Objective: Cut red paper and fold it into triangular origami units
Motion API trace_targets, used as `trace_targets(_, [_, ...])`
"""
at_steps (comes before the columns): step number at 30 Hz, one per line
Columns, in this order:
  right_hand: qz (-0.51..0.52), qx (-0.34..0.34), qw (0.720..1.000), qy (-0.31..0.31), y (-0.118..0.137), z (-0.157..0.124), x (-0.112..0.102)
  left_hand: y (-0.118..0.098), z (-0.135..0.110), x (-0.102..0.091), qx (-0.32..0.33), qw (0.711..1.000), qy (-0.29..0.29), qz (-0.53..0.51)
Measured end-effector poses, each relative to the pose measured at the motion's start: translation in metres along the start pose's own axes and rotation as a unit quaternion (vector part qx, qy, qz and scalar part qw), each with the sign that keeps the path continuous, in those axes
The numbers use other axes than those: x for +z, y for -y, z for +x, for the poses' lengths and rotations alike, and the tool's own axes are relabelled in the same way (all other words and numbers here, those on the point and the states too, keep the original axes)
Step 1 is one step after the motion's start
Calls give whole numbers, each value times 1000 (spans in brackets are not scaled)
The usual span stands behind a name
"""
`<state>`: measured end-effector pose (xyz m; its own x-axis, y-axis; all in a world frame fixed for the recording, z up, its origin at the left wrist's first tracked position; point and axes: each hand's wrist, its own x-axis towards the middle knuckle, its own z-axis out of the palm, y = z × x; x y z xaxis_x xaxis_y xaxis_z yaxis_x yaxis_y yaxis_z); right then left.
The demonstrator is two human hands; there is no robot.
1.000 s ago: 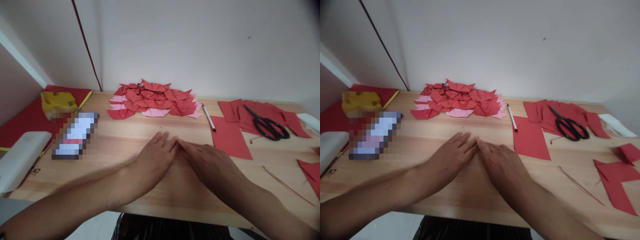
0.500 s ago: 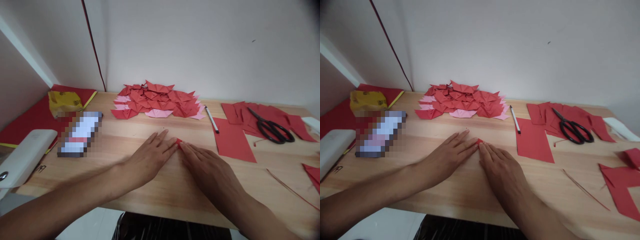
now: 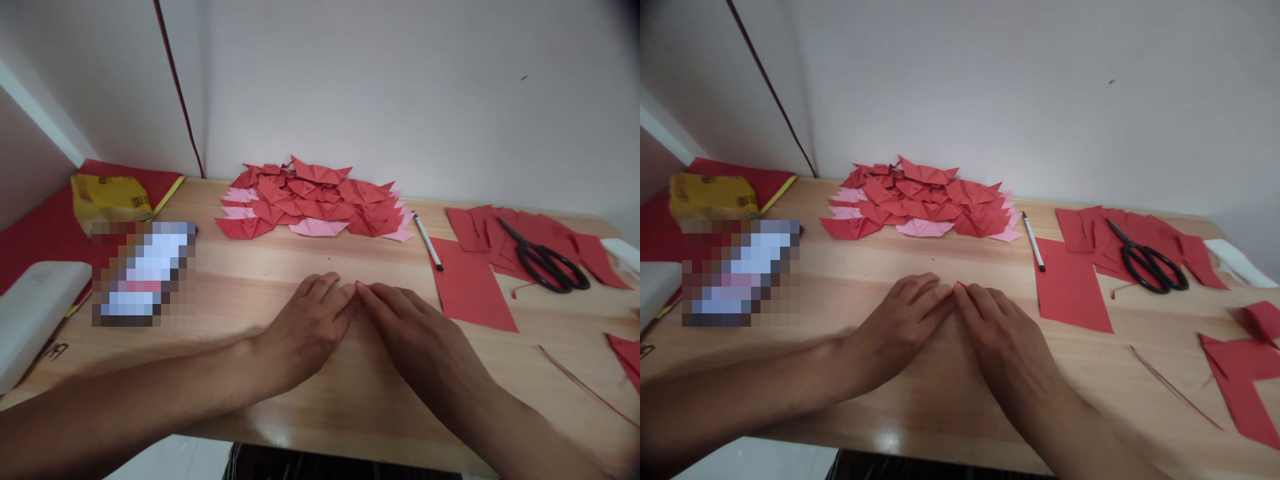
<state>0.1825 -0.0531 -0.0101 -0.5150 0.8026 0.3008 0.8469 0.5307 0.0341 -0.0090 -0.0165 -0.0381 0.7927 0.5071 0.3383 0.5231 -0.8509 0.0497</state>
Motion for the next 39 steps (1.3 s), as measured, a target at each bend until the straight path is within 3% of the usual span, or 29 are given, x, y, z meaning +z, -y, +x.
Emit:
trace_targets(9, [-58,15,997,41,2,7,6,2,3,-5,-2,1000,-5,-7])
trace_targets(18, [-27,12,999,42,-5,3,9,0,7,-6,12,1000,-8,-10])
trace_targets(28, [-61,-20,995,81,-21,24,4,5,5,-3,-12,1000,-26,-9])
trace_targets(39, [-13,0,997,79,-26,21,12,2,13,-11,29,997,-2,67])
